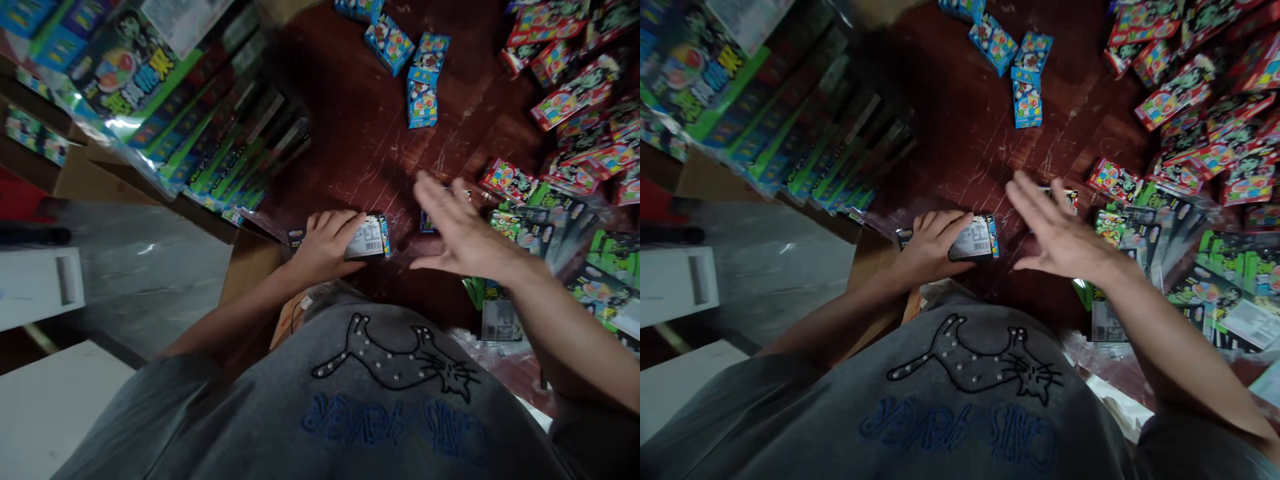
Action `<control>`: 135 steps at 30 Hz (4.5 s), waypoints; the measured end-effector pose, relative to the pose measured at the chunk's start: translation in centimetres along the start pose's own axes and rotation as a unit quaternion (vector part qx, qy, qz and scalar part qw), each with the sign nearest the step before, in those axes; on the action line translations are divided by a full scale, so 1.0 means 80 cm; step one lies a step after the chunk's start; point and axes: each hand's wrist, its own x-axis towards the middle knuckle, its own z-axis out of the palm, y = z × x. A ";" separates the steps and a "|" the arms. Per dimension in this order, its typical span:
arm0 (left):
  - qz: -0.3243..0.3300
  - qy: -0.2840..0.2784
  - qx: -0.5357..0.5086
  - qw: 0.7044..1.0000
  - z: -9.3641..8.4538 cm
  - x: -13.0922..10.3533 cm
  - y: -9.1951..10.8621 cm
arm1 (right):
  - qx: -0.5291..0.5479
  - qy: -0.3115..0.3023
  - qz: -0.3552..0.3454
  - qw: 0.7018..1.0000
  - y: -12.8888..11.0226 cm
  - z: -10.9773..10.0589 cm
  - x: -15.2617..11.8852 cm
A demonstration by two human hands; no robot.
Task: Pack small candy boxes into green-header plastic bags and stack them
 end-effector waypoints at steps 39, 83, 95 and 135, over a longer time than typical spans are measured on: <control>0.051 -0.037 -0.026 0.998 0.004 0.046 -0.016 | 0.040 0.037 0.033 0.998 0.008 0.044 -0.005; 0.067 -0.032 -0.040 0.996 0.021 0.052 -0.006 | -0.031 0.055 0.069 0.996 0.020 0.032 -0.015; 0.048 -0.028 -0.023 0.998 0.022 0.055 0.018 | -0.034 0.048 0.066 0.996 -0.035 0.048 -0.018; 0.035 -0.017 -0.008 0.999 0.024 0.073 0.038 | 0.096 0.042 0.067 0.992 -0.011 0.056 -0.045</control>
